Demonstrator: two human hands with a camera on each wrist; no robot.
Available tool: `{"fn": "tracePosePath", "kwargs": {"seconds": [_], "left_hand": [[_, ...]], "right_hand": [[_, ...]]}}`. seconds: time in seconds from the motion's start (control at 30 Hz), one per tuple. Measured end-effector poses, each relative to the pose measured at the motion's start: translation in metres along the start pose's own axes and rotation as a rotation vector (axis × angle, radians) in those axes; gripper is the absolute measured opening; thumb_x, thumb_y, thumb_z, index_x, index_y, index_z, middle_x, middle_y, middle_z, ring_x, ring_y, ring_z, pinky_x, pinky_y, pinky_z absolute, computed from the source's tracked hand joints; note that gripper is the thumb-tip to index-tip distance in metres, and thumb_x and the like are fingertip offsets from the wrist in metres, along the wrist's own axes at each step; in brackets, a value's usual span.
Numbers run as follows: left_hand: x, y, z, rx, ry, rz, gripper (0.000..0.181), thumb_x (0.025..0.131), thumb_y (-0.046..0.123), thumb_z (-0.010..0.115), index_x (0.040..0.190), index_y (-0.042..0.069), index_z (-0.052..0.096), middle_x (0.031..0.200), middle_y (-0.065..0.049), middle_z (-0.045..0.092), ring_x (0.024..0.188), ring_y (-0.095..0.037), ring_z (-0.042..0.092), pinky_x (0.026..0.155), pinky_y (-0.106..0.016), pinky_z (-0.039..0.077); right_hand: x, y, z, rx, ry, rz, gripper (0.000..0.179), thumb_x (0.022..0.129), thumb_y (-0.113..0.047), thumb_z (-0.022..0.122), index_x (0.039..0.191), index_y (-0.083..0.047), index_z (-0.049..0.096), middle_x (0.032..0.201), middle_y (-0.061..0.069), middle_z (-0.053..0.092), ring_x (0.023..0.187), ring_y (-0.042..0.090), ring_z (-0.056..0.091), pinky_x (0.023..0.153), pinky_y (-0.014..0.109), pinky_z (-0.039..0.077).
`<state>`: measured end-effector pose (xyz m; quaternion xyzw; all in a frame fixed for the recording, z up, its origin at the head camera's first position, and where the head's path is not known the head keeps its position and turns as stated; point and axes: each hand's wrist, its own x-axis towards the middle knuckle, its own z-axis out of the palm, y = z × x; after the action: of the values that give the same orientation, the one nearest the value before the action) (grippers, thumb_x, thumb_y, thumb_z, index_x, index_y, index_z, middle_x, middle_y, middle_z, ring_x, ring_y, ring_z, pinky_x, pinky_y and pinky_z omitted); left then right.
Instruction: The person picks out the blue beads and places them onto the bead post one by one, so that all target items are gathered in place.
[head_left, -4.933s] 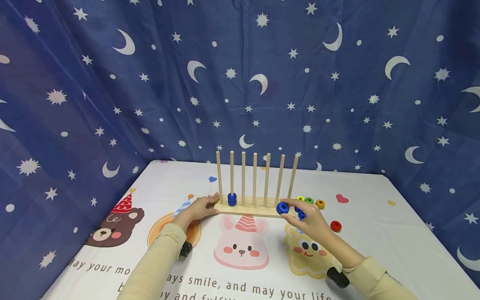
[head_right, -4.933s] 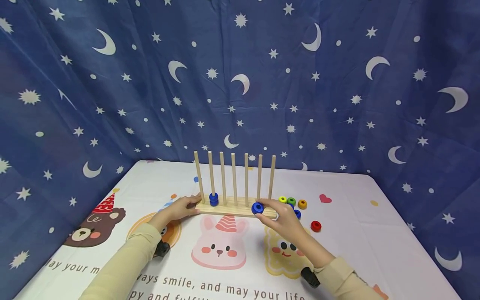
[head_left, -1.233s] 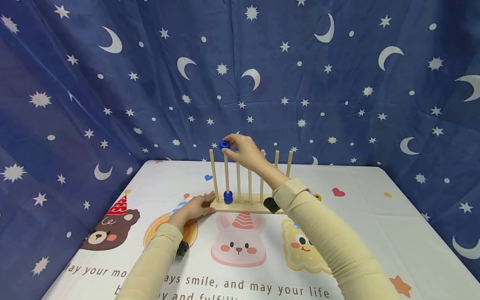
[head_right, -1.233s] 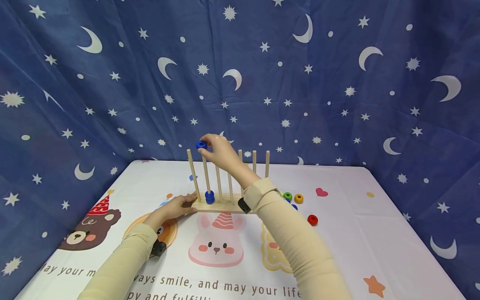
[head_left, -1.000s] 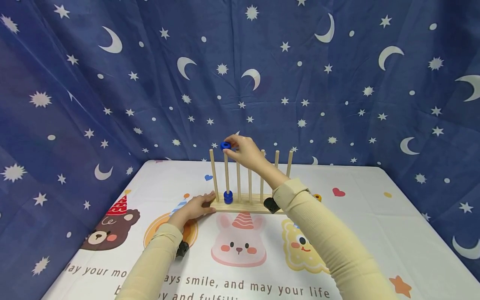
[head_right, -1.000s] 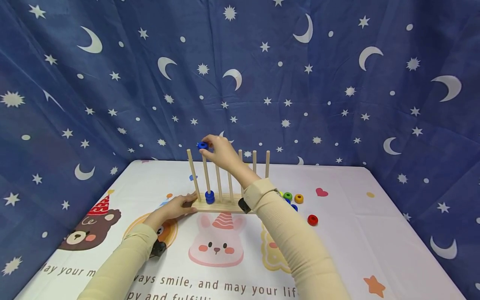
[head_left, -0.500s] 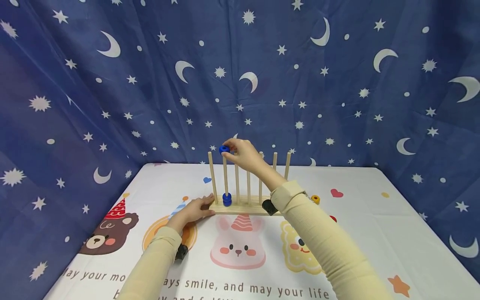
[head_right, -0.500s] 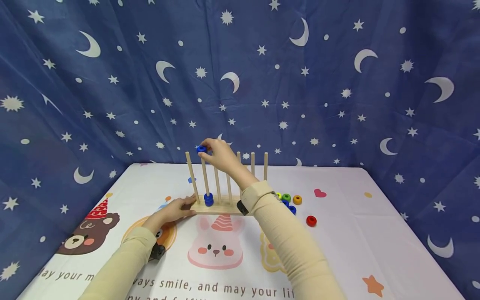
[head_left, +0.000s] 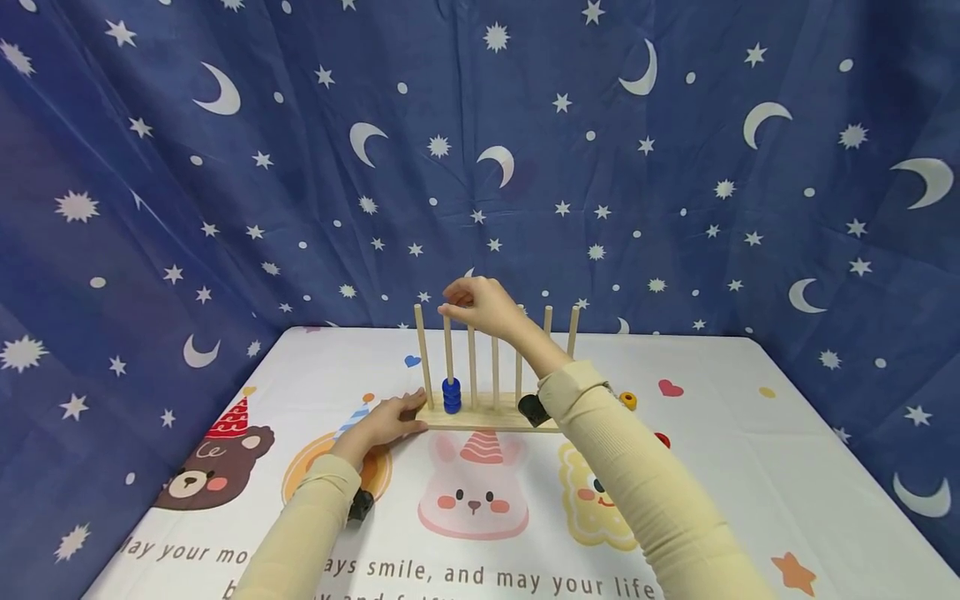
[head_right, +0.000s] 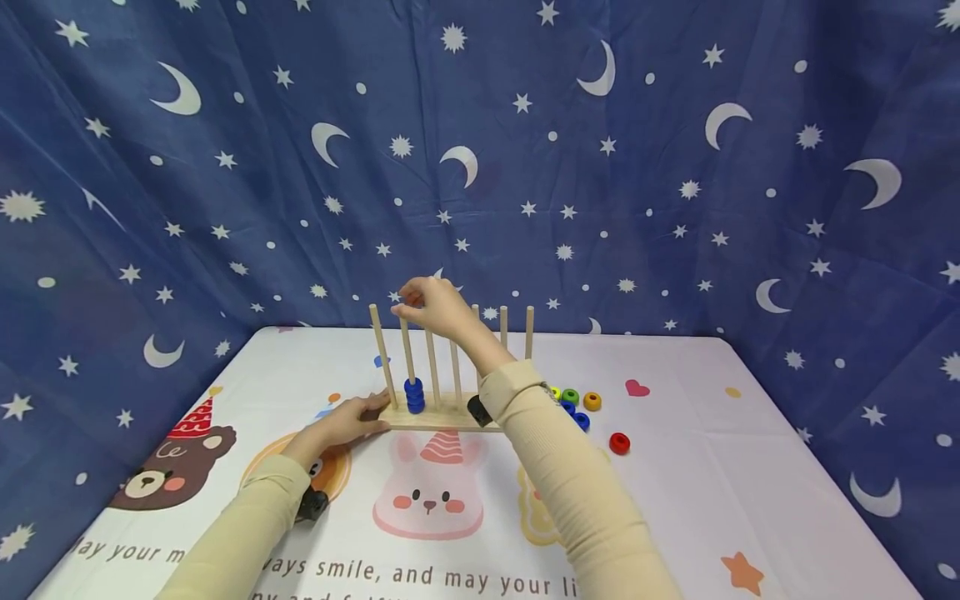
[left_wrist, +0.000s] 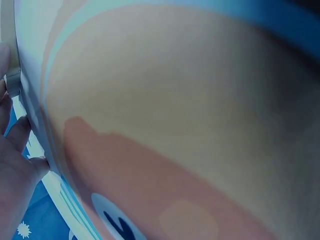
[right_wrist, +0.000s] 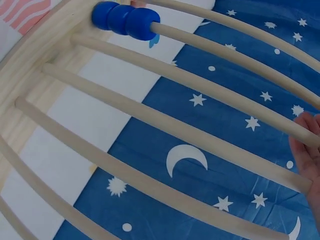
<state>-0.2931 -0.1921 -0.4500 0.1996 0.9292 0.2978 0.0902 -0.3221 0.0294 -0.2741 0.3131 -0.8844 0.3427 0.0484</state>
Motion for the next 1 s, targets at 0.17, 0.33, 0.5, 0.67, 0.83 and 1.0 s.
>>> {"fn": "tracePosePath", "kwargs": {"seconds": [0.17,0.33,0.5,0.67,0.83,1.0], "left_hand": [[0.001,0.001,0.001,-0.009,-0.010,0.001,0.060,0.090,0.022,0.063,0.140,-0.002,0.039,0.150,-0.020,0.029,0.137,-0.046,0.026,0.114,-0.056,0.021],[0.000,0.002,0.002,-0.016,0.000,0.002,0.060,0.090,0.021,0.063,0.140,-0.003,0.039,0.149,-0.020,0.030,0.137,-0.046,0.026,0.114,-0.055,0.022],[-0.001,0.004,0.000,-0.026,0.009,0.001,0.060,0.089,0.020,0.064,0.139,-0.003,0.039,0.148,-0.021,0.030,0.136,-0.047,0.026,0.114,-0.056,0.021],[-0.001,0.003,-0.001,-0.030,0.010,-0.001,0.060,0.089,0.020,0.064,0.139,-0.004,0.040,0.149,-0.022,0.030,0.136,-0.048,0.026,0.114,-0.056,0.021],[0.000,0.002,0.000,-0.031,0.004,-0.003,0.060,0.089,0.019,0.064,0.139,-0.003,0.039,0.149,-0.021,0.030,0.136,-0.047,0.026,0.114,-0.056,0.021],[0.000,0.002,-0.001,-0.018,0.001,0.002,0.060,0.089,0.019,0.064,0.139,-0.003,0.040,0.148,-0.022,0.030,0.136,-0.047,0.027,0.114,-0.056,0.021]], "right_hand": [[-0.001,0.002,-0.004,0.038,-0.021,0.020,0.033,0.091,-0.021,0.062,0.117,0.001,0.063,0.108,0.014,0.068,0.098,0.023,0.065,0.086,0.030,0.055],[-0.002,0.004,-0.004,0.066,-0.028,0.011,0.032,0.092,-0.020,0.061,0.117,0.000,0.063,0.109,0.014,0.068,0.098,0.023,0.065,0.085,0.030,0.055],[-0.001,0.003,-0.005,0.084,-0.020,0.006,0.032,0.092,-0.020,0.061,0.118,0.000,0.063,0.111,0.014,0.068,0.099,0.023,0.065,0.087,0.031,0.054],[-0.002,0.003,-0.005,0.101,-0.009,-0.003,0.032,0.093,-0.020,0.059,0.119,0.000,0.062,0.113,0.014,0.067,0.102,0.024,0.064,0.090,0.032,0.053],[-0.004,0.009,-0.008,0.149,-0.007,-0.053,0.032,0.094,-0.018,0.058,0.121,0.000,0.061,0.116,0.015,0.066,0.105,0.025,0.063,0.093,0.033,0.052],[-0.006,0.010,-0.014,0.177,-0.002,-0.102,0.031,0.094,-0.015,0.057,0.120,0.001,0.061,0.115,0.017,0.066,0.104,0.025,0.063,0.094,0.033,0.052]]}}
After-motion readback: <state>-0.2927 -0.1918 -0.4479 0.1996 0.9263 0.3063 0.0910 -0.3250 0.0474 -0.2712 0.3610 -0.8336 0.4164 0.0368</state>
